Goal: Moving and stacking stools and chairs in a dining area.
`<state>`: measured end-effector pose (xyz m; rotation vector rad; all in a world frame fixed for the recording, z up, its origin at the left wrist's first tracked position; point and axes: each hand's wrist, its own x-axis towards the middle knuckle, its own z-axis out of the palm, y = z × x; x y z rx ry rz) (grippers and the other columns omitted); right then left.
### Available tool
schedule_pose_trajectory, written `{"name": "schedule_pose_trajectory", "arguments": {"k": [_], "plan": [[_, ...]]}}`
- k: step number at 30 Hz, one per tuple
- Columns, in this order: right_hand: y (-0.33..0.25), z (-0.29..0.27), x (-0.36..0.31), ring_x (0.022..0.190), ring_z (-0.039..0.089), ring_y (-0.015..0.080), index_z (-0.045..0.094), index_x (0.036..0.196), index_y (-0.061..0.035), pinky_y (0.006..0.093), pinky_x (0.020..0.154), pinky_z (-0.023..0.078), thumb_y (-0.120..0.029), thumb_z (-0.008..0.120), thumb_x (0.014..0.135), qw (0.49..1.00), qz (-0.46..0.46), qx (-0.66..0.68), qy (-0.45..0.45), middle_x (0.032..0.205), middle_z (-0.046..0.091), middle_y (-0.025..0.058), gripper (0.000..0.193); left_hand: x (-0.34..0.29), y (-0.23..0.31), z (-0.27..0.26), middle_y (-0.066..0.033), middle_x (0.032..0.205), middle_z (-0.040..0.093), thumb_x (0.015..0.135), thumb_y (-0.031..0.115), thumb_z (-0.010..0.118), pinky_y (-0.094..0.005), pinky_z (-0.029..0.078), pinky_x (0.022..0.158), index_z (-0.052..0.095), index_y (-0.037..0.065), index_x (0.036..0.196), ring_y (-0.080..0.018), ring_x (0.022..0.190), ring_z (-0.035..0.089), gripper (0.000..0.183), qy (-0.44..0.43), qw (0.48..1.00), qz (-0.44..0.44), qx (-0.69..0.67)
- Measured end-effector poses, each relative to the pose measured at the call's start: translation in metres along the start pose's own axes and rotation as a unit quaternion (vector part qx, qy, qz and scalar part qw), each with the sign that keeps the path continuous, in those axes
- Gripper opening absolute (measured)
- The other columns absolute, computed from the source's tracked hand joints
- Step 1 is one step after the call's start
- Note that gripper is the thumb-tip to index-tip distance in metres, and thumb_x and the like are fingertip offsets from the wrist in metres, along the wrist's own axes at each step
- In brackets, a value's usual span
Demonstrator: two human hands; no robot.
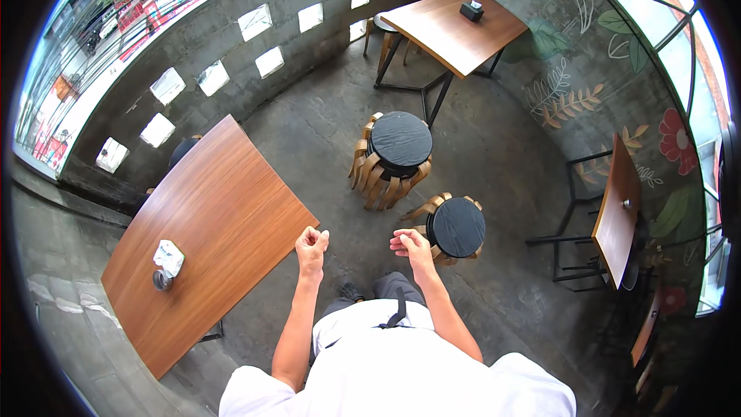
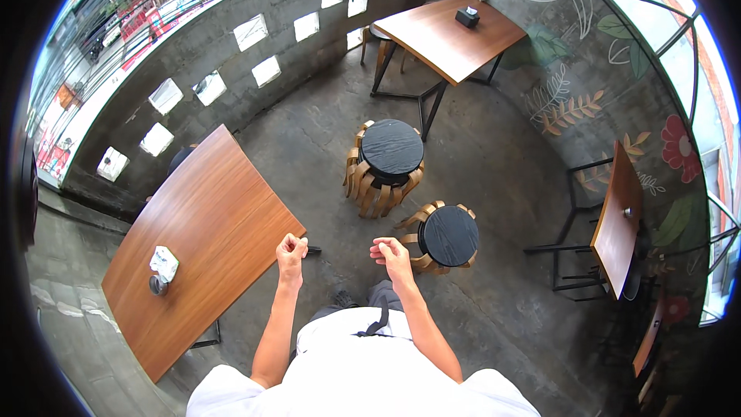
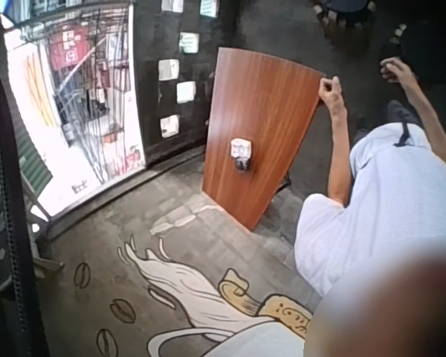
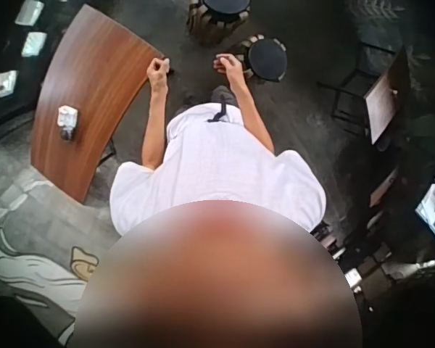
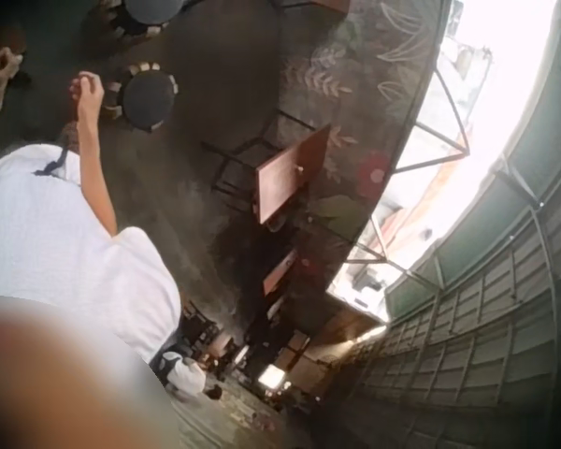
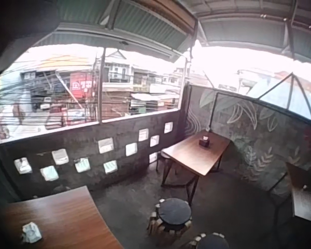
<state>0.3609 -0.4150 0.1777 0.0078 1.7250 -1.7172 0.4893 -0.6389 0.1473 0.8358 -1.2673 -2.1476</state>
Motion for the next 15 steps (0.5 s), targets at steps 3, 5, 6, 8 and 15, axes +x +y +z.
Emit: {"name": "schedule_pose_trajectory", "arguments": {"k": [3, 5, 6, 8, 15], "plan": [[-0.016, 0.003, 0.003, 0.089, 0.065, 0.016, 0.063, 0.111, -0.0044, 0.0285, 0.078, 0.049, -0.02, 0.052, 0.098, 1.0, -0.006, -0.004, 0.006, 0.097, 0.068, 0.0078, 0.024, 0.003, -0.001, 0.003, 0.004, 0.062, 0.04, 0.086, 0.005, 0.069, -0.0238, 0.032, 0.056, 0.04, 0.013, 0.069, -0.0067, 0.058, 0.039, 0.035, 0.001, 1.0, 0.006, -0.017], [-0.022, 0.003, 0.009, 0.089, 0.066, 0.0171, 0.062, 0.111, -0.0039, 0.0291, 0.078, 0.05, -0.02, 0.052, 0.097, 1.0, -0.01, -0.008, 0.013, 0.098, 0.068, 0.0089, 0.024, 0.007, 0.001, 0.01, 0.0041, 0.062, 0.04, 0.086, 0.004, 0.069, -0.0237, 0.031, 0.056, 0.04, 0.013, 0.069, -0.0066, 0.058, 0.039, 0.035, -0.002, 1.0, -0.006, -0.017], [-0.024, 0.003, 0.014, 0.089, 0.066, 0.0171, 0.062, 0.111, -0.0039, 0.0291, 0.078, 0.05, -0.02, 0.052, 0.097, 1.0, -0.009, -0.008, 0.012, 0.098, 0.068, 0.0089, 0.024, 0.01, 0.001, 0.015, 0.0042, 0.062, 0.04, 0.085, 0.003, 0.069, -0.0237, 0.031, 0.056, 0.039, 0.013, 0.069, -0.0065, 0.058, 0.038, 0.036, -0.004, 1.0, -0.018, -0.016], [-0.028, 0.004, 0.027, 0.089, 0.066, 0.0173, 0.062, 0.111, -0.0039, 0.0291, 0.079, 0.05, -0.019, 0.051, 0.097, 1.0, -0.006, -0.014, 0.016, 0.098, 0.068, 0.0089, 0.023, 0.019, -0.004, 0.024, 0.0069, 0.062, 0.041, 0.085, 0.004, 0.069, -0.0211, 0.027, 0.052, 0.041, 0.014, 0.068, -0.0025, 0.056, 0.034, 0.034, -0.006, 1.0, -0.006, -0.021], [-0.059, 0.011, 0.092, 0.09, 0.066, 0.0176, 0.062, 0.111, -0.0037, 0.0298, 0.08, 0.05, -0.019, 0.051, 0.098, 1.0, -0.012, -0.001, -0.019, 0.098, 0.068, 0.0088, 0.023, 0.071, 0.002, 0.05, 0.0045, 0.062, 0.042, 0.085, 0.0, 0.067, -0.0232, 0.029, 0.055, 0.038, 0.014, 0.068, -0.0053, 0.057, 0.036, 0.036, -0.028, 0.999, -0.018, -0.006]]}}
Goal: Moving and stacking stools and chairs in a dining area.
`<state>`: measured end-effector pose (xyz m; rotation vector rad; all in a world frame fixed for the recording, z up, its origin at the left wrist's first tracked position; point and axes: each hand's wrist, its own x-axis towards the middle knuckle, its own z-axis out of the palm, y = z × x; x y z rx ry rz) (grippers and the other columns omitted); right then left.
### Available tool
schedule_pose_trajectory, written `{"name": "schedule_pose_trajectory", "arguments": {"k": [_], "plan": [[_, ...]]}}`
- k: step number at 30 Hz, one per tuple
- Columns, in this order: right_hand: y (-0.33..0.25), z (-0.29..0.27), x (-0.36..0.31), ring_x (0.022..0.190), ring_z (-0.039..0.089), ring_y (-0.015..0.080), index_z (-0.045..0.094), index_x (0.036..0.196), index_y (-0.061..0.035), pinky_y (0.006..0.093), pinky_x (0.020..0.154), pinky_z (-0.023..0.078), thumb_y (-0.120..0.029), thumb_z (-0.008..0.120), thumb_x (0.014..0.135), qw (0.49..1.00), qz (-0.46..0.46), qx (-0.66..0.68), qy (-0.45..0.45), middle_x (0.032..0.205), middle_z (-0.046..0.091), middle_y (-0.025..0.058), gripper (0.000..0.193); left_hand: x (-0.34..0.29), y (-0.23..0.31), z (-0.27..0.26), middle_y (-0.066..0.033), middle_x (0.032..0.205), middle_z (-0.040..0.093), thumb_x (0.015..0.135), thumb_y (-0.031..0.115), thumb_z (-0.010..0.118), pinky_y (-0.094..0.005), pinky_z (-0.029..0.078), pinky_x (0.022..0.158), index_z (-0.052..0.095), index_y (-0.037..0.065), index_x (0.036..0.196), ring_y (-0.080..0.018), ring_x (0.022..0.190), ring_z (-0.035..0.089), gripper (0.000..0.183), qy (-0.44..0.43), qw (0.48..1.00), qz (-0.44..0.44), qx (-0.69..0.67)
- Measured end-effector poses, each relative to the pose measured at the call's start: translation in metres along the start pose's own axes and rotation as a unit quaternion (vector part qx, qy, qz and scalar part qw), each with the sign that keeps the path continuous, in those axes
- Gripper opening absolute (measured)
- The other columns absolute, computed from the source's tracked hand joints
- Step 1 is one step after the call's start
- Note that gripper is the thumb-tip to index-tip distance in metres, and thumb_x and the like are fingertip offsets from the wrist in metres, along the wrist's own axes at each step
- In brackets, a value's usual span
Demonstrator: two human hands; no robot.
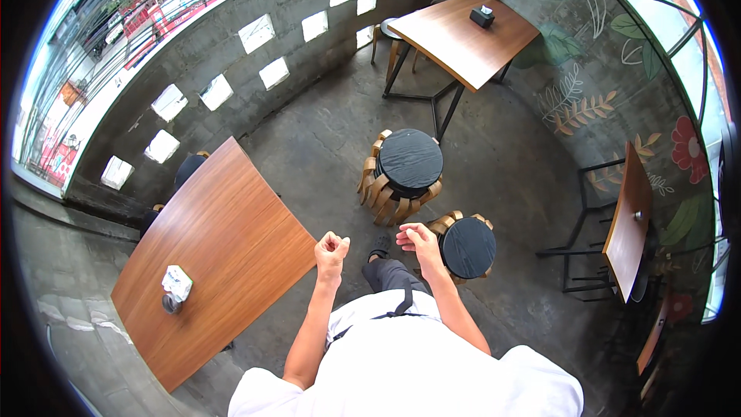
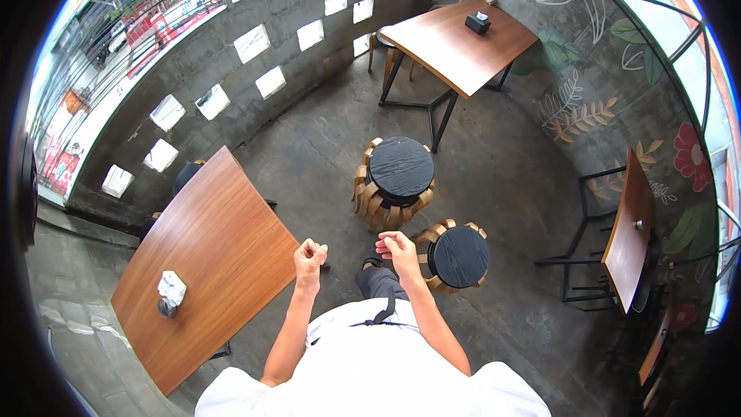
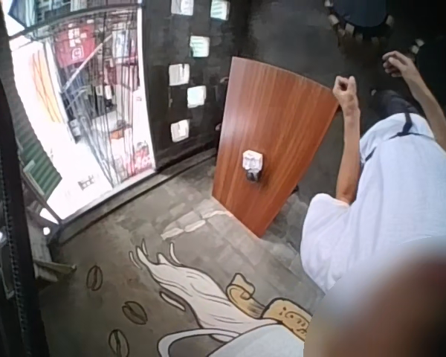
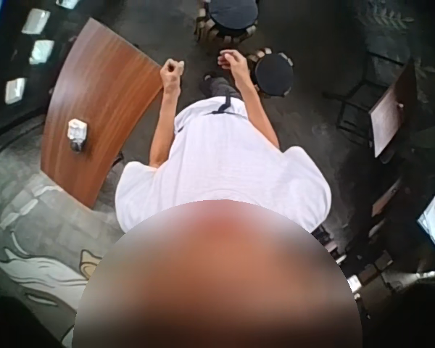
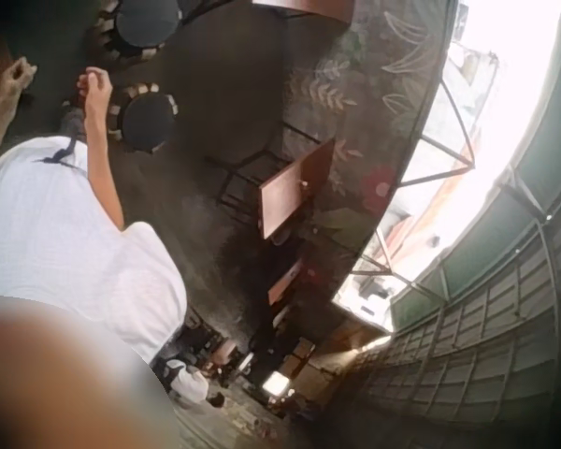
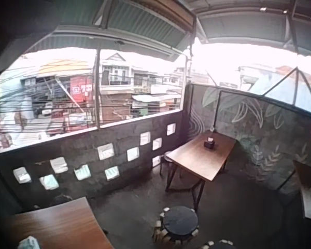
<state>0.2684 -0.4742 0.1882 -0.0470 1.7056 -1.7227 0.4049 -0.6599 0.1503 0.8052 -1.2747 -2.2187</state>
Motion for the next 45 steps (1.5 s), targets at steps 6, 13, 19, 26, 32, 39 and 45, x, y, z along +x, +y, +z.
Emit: {"name": "schedule_pose_trajectory", "arguments": {"k": [6, 13, 19, 26, 32, 39, 45], "plan": [[-0.047, -0.025, 0.086, 0.087, 0.065, 0.0146, 0.063, 0.111, -0.0047, 0.0278, 0.077, 0.049, -0.021, 0.052, 0.098, 1.0, -0.024, 0.018, -0.011, 0.097, 0.068, 0.0071, 0.024, 0.076, 0.028, 0.044, 0.0063, 0.06, 0.035, 0.087, -0.001, 0.063, -0.0226, 0.027, 0.055, 0.035, 0.014, 0.067, -0.0056, 0.056, 0.034, 0.038, 0.013, 0.999, 0.039, -0.025], [-0.116, -0.05, 0.171, 0.086, 0.065, 0.0134, 0.063, 0.108, -0.0056, 0.0271, 0.077, 0.049, -0.019, 0.05, 0.098, 0.997, -0.065, 0.038, -0.005, 0.095, 0.068, 0.0059, 0.021, 0.168, 0.056, 0.105, 0.0052, 0.055, 0.036, 0.09, 0.006, 0.063, -0.024, 0.025, 0.049, 0.031, 0.017, 0.062, -0.0054, 0.05, 0.033, 0.043, 0.056, 0.996, 0.067, -0.024], [-0.124, -0.073, 0.207, 0.085, 0.065, 0.0134, 0.064, 0.106, -0.0057, 0.0271, 0.077, 0.049, -0.018, 0.05, 0.098, 0.995, -0.061, 0.076, 0.023, 0.094, 0.068, 0.006, 0.02, 0.206, 0.06, 0.142, 0.0026, 0.053, 0.036, 0.1, 0.023, 0.054, -0.025, 0.031, 0.05, 0.04, 0.013, 0.058, -0.0083, 0.049, 0.038, 0.045, 0.026, 0.999, 0.044, 0.003], [-0.109, -0.099, 0.222, 0.085, 0.066, 0.0158, 0.065, 0.105, -0.0058, 0.0285, 0.077, 0.051, -0.018, 0.05, 0.098, 0.99, -0.01, 0.096, 0.107, 0.092, 0.069, 0.0077, 0.021, 0.256, 0.069, 0.171, 0.0009, 0.063, 0.041, 0.099, 0.019, 0.051, -0.0263, 0.037, 0.06, 0.052, 0.007, 0.073, -0.0114, 0.06, 0.044, 0.028, -0.026, 0.999, -0.038, -0.019], [-0.11, -0.104, 0.248, 0.083, 0.065, 0.0139, 0.065, 0.105, -0.0059, 0.0269, 0.075, 0.049, -0.018, 0.052, 0.097, 0.966, -0.015, 0.151, 0.209, 0.093, 0.068, 0.006, 0.02, 0.331, 0.077, 0.178, -0.0021, 0.065, 0.044, 0.09, 0.014, 0.051, -0.0272, 0.038, 0.065, 0.051, 0.006, 0.075, -0.0141, 0.064, 0.046, 0.017, -0.119, 0.991, -0.06, -0.031], [-0.122, -0.056, 0.304, 0.085, 0.065, 0.0143, 0.065, 0.105, -0.0061, 0.0267, 0.076, 0.05, -0.018, 0.051, 0.098, 0.932, -0.034, 0.175, 0.316, 0.094, 0.069, 0.0065, 0.02, 0.437, 0.094, 0.163, -0.006, 0.059, 0.042, 0.082, 0.012, 0.047, -0.0268, 0.034, 0.058, 0.045, 0.005, 0.065, -0.0157, 0.06, 0.045, 0.019, -0.218, 0.973, -0.067, -0.041], [-0.164, 0.038, 0.373, 0.086, 0.066, 0.0148, 0.064, 0.105, -0.0057, 0.0274, 0.078, 0.051, -0.018, 0.05, 0.098, 0.916, -0.031, 0.203, 0.345, 0.094, 0.069, 0.0069, 0.02, 0.543, 0.124, 0.119, -0.006, 0.059, 0.042, 0.082, 0.015, 0.048, -0.0271, 0.033, 0.057, 0.044, 0.004, 0.064, -0.0158, 0.06, 0.042, 0.021, -0.229, 0.966, -0.11, -0.045]]}}
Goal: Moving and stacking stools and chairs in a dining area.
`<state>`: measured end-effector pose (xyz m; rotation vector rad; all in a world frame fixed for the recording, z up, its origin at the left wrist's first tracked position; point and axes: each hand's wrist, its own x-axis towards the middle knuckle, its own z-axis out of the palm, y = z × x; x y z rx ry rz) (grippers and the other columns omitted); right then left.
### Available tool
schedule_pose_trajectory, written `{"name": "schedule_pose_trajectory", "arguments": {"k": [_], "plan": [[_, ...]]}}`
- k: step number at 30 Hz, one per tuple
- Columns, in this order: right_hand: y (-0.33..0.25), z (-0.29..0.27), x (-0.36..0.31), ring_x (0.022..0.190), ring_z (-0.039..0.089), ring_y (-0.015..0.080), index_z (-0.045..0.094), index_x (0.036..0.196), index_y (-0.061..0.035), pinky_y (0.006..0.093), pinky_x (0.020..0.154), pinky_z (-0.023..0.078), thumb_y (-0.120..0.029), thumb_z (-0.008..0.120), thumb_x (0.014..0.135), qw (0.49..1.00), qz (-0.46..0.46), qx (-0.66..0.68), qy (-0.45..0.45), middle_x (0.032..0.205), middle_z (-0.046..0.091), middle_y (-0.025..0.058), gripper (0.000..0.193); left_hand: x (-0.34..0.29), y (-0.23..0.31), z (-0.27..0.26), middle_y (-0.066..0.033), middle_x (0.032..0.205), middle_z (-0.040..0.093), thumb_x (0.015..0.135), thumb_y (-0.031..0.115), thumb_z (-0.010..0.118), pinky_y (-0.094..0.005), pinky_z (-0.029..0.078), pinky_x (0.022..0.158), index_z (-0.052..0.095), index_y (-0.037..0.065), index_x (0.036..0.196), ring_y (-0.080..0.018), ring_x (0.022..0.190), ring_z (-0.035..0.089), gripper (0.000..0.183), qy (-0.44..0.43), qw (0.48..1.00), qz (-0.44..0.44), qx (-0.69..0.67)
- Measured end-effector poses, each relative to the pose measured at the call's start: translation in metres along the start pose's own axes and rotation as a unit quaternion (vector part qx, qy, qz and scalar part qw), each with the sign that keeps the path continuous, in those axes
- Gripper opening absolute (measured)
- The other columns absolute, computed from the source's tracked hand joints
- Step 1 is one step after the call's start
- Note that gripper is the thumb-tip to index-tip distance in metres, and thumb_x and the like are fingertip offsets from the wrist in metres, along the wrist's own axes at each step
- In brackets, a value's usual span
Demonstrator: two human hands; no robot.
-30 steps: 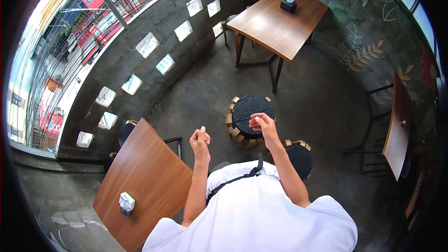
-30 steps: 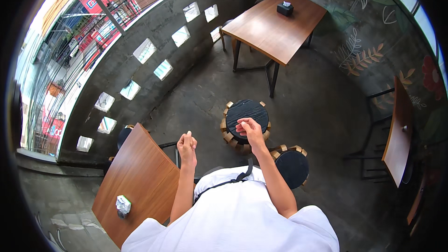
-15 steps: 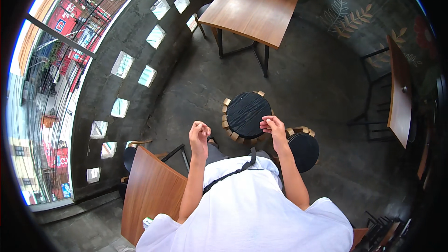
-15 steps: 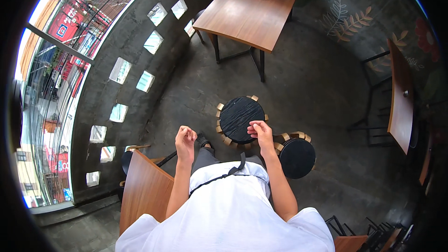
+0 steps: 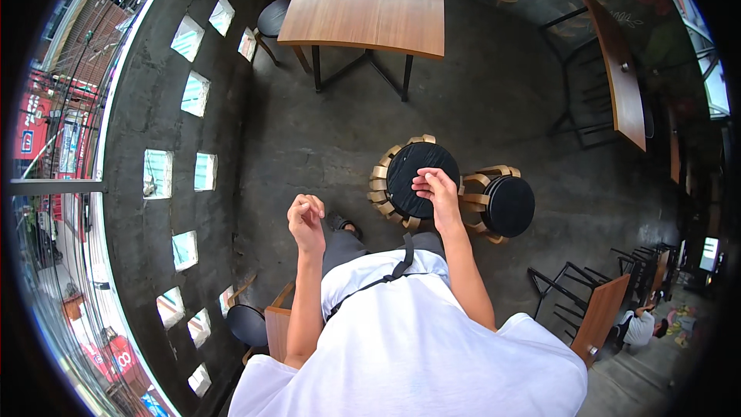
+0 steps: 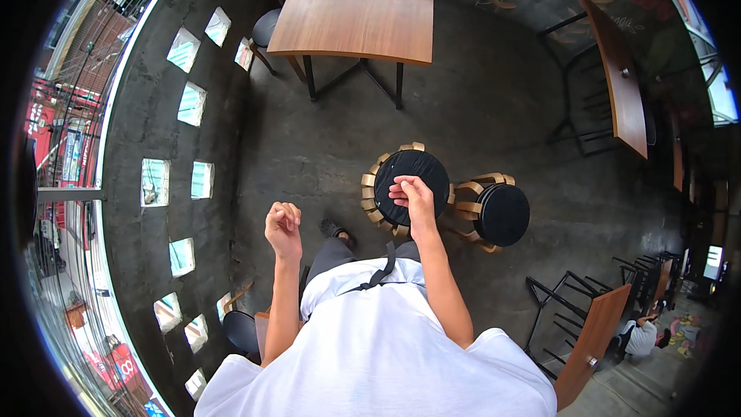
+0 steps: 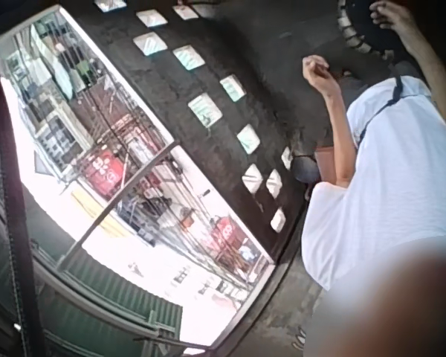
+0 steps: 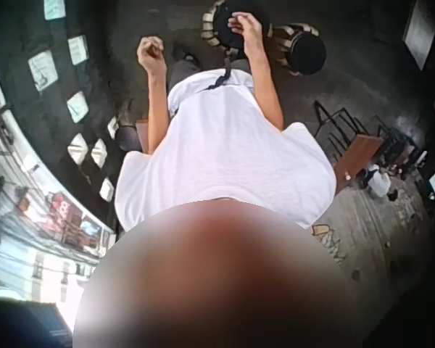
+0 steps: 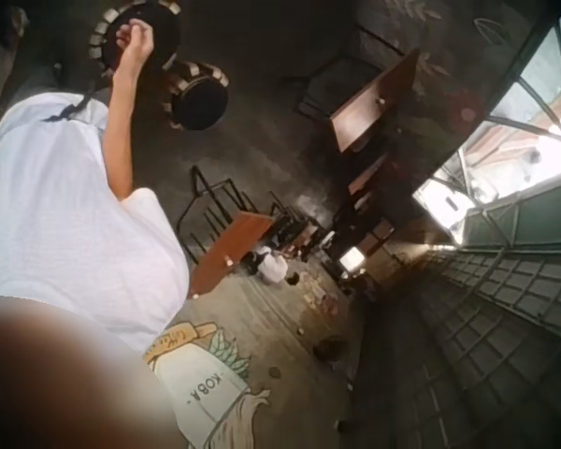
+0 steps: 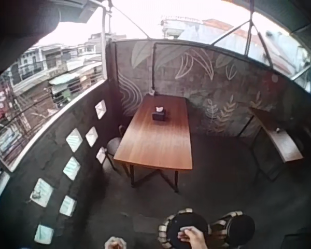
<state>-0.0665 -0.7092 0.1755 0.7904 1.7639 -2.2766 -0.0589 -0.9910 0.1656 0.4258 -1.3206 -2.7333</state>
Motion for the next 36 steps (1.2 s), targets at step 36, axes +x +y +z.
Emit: {"name": "schedule_pose_trajectory", "arguments": {"k": [36], "plan": [[-0.025, 0.361, 0.287, 0.083, 0.064, 0.0126, 0.064, 0.105, -0.0042, 0.0252, 0.073, 0.049, -0.014, 0.052, 0.097, 0.988, -0.003, -0.095, -0.119, 0.092, 0.067, 0.0056, 0.018, 0.321, 0.151, -0.13, 0.0009, 0.056, 0.034, 0.089, 0.011, 0.052, -0.0243, 0.031, 0.055, 0.05, 0.004, 0.078, -0.0096, 0.055, 0.036, 0.013, 0.117, 0.983, 0.062, 0.127]]}}
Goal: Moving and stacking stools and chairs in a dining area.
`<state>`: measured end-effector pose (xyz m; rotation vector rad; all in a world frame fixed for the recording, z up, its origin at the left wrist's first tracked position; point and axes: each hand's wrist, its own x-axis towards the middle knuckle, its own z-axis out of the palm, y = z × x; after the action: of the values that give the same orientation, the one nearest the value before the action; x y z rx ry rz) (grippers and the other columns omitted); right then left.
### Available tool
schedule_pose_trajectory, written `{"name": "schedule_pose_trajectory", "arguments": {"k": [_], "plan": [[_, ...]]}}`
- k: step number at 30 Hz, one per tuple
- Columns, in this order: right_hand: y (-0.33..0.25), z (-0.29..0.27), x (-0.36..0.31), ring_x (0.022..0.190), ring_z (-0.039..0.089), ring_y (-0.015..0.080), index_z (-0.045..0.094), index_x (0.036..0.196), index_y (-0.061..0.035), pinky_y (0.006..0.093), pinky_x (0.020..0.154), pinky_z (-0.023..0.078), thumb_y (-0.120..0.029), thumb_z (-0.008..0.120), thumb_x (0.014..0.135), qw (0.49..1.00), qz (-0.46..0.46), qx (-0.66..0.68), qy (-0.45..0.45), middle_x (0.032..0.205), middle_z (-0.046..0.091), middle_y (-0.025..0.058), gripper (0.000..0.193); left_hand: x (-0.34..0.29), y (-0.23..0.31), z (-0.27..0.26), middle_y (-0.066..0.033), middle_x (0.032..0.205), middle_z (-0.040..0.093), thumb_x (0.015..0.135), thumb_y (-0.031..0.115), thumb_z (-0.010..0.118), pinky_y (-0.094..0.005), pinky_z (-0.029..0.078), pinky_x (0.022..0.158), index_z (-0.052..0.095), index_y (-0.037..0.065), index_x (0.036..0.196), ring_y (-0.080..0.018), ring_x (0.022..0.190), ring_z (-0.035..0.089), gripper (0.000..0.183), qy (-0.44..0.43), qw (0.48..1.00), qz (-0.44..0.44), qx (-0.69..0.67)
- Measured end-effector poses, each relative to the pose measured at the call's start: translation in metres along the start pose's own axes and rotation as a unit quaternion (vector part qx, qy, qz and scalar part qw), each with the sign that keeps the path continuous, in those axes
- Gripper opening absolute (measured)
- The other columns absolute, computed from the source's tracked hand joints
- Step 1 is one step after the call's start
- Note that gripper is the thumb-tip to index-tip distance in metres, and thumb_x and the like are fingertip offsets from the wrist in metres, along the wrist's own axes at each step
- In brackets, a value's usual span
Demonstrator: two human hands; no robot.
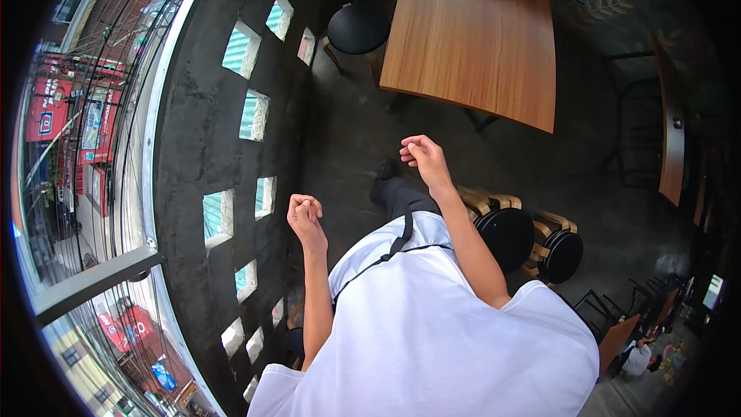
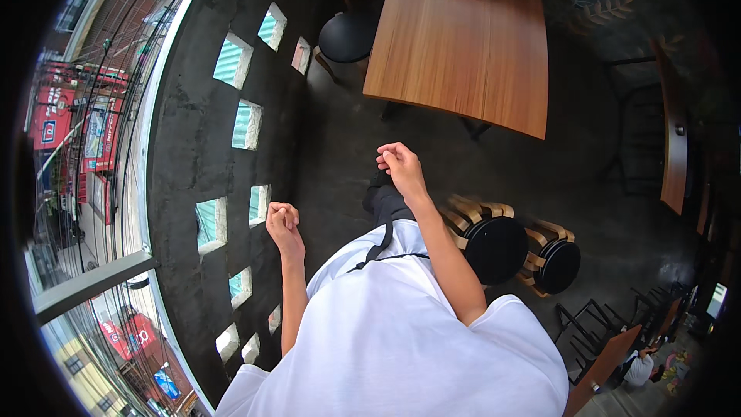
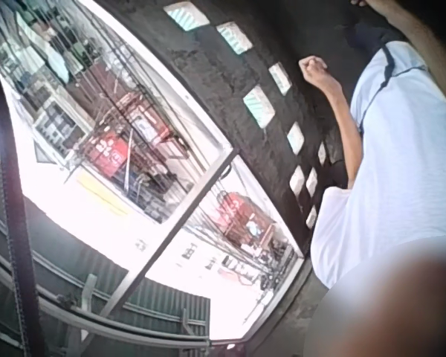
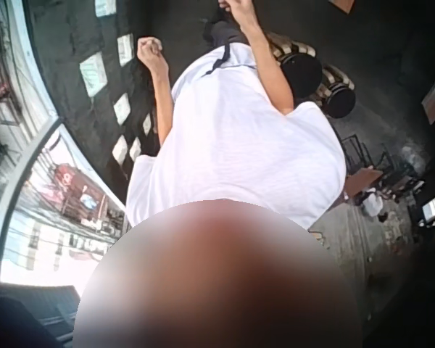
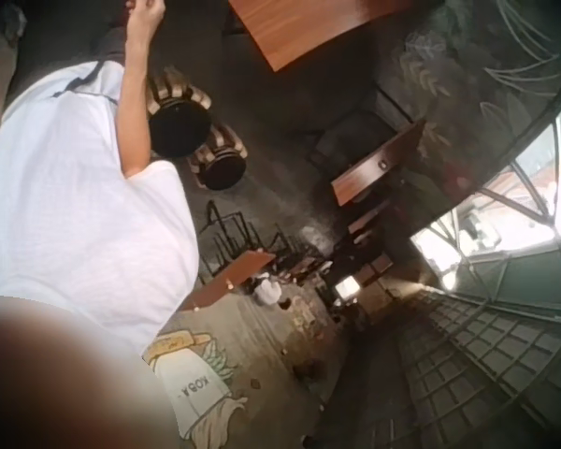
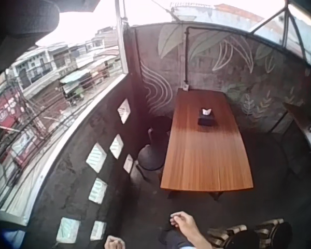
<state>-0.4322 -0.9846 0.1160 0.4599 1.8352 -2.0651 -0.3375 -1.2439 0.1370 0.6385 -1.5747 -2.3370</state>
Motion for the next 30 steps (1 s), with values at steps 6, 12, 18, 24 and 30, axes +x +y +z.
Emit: {"name": "schedule_pose_trajectory", "arguments": {"k": [6, 12, 18, 24, 30], "plan": [[-0.073, 0.011, 0.136, 0.081, 0.063, 0.0111, 0.064, 0.103, -0.003, 0.0246, 0.072, 0.049, -0.014, 0.052, 0.097, 0.997, -0.065, 0.016, 0.023, 0.09, 0.067, 0.005, 0.018, 0.119, 0.012, 0.056, 0.0, 0.055, 0.036, 0.091, 0.009, 0.049, -0.0241, 0.032, 0.054, 0.051, 0.003, 0.08, -0.0099, 0.052, 0.038, 0.013, -0.005, 1.0, 0.012, 0.023], [-0.126, 0.013, 0.232, 0.083, 0.063, 0.014, 0.064, 0.101, -0.0004, 0.0276, 0.079, 0.053, -0.012, 0.053, 0.097, 0.993, -0.096, 0.046, 0.05, 0.091, 0.066, 0.0071, 0.017, 0.221, 0.015, 0.128, -0.0009, 0.055, 0.036, 0.097, 0.013, 0.043, -0.025, 0.033, 0.056, 0.05, 0.004, 0.077, -0.0117, 0.055, 0.041, 0.023, -0.101, 0.994, -0.008, 0.043], [-0.128, 0.004, 0.308, 0.083, 0.063, 0.0137, 0.065, 0.1, -0.0013, 0.0275, 0.076, 0.052, -0.011, 0.053, 0.096, 0.989, -0.046, 0.068, 0.12, 0.091, 0.066, 0.006, 0.016, 0.297, -0.005, 0.18, -0.0021, 0.061, 0.041, 0.101, 0.024, 0.041, -0.0277, 0.036, 0.063, 0.054, 0.004, 0.076, -0.0147, 0.064, 0.046, 0.034, -0.17, 0.979, -0.105, 0.039], [-0.083, -0.021, 0.405, 0.076, 0.063, 0.0149, 0.067, 0.093, -0.0029, 0.0284, 0.069, 0.051, -0.012, 0.059, 0.091, 0.959, -0.076, -0.046, 0.27, 0.081, 0.066, 0.0061, 0.012, 0.372, -0.065, 0.181, 0.0002, 0.066, 0.051, 0.1, 0.024, 0.042, -0.0245, 0.041, 0.067, 0.061, 0.003, 0.087, -0.01, 0.066, 0.051, 0.031, -0.165, 0.93, -0.27, 0.188], [-0.095, -0.011, 0.472, 0.068, 0.063, 0.0178, 0.067, 0.09, -0.0036, 0.0309, 0.066, 0.051, -0.011, 0.06, 0.089, 0.915, -0.111, -0.127, 0.367, 0.075, 0.066, 0.0077, 0.01, 0.482, -0.116, 0.178, 0.0003, 0.072, 0.057, 0.1, 0.022, 0.042, -0.0236, 0.042, 0.065, 0.064, 0.005, 0.094, -0.0096, 0.069, 0.055, 0.028, -0.219, 0.863, -0.337, 0.306]]}}
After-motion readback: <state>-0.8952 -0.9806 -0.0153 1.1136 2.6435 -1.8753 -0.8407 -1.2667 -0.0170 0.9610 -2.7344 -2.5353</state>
